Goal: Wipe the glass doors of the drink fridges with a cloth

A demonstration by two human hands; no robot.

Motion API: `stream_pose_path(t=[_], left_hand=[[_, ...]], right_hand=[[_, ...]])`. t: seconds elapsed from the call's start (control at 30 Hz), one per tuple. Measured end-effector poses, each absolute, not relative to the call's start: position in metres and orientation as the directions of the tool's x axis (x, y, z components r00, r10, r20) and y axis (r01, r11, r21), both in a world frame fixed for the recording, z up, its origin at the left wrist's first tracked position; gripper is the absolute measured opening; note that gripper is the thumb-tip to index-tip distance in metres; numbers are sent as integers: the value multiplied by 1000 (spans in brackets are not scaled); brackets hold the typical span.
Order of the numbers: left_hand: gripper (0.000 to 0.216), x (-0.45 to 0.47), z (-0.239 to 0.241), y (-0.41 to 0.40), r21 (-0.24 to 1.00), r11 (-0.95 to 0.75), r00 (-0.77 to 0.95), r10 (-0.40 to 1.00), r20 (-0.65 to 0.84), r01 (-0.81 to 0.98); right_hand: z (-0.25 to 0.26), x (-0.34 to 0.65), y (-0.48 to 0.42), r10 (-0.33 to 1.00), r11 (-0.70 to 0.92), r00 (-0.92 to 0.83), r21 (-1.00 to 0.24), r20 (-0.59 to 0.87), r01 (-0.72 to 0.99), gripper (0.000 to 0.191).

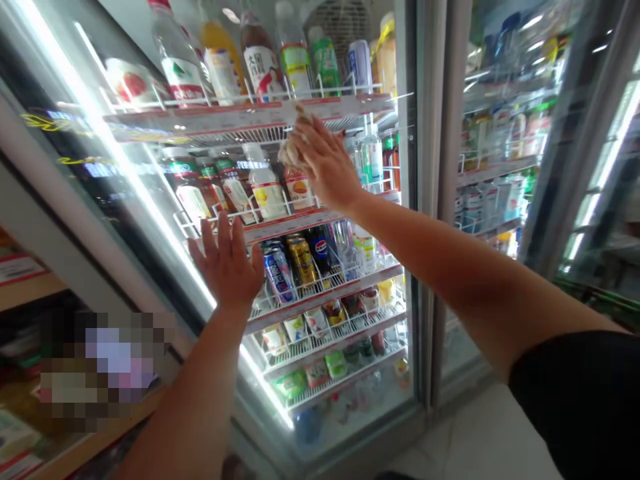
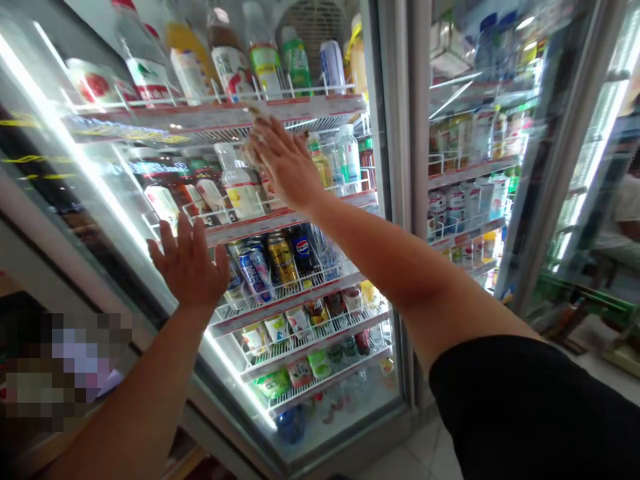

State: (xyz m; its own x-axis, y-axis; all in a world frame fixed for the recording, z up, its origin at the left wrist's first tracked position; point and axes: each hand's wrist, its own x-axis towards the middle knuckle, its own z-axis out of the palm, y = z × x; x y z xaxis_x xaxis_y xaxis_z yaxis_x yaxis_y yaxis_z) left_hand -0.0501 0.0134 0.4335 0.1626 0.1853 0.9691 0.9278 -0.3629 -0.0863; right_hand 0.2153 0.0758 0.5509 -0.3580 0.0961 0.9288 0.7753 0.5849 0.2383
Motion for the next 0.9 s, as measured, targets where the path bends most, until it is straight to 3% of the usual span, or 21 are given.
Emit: stream_pose_path(t=[0.1,0.27,0.4,0.5,0.7,0.9], left_hand=[[66,-51,434,14,-106,-375,181,170,969,921],[66,-53,432,18,-163,-342,211,109,971,926],[68,-54,432,19,-187,-326,229,93,969,927],[68,-52,432,18,-190,-320,233,100,967,928],[66,-51,433,16,-150,-349,205,126,971,925],[66,-53,432,18,-135,-330,194,152,969,934]], right_hand=[[538,227,79,103,584,-322,205,941,785,62],[503,243,59,151,617,-614,411,775,671,60],[509,270,71,150,582,-374,224,915,782,63],[486,277,73,158,548,-231,109,960,829,63],[430,280,52,207,630,-612,375,763,680,58],[429,317,62,190,549,-272,128,943,826,63]])
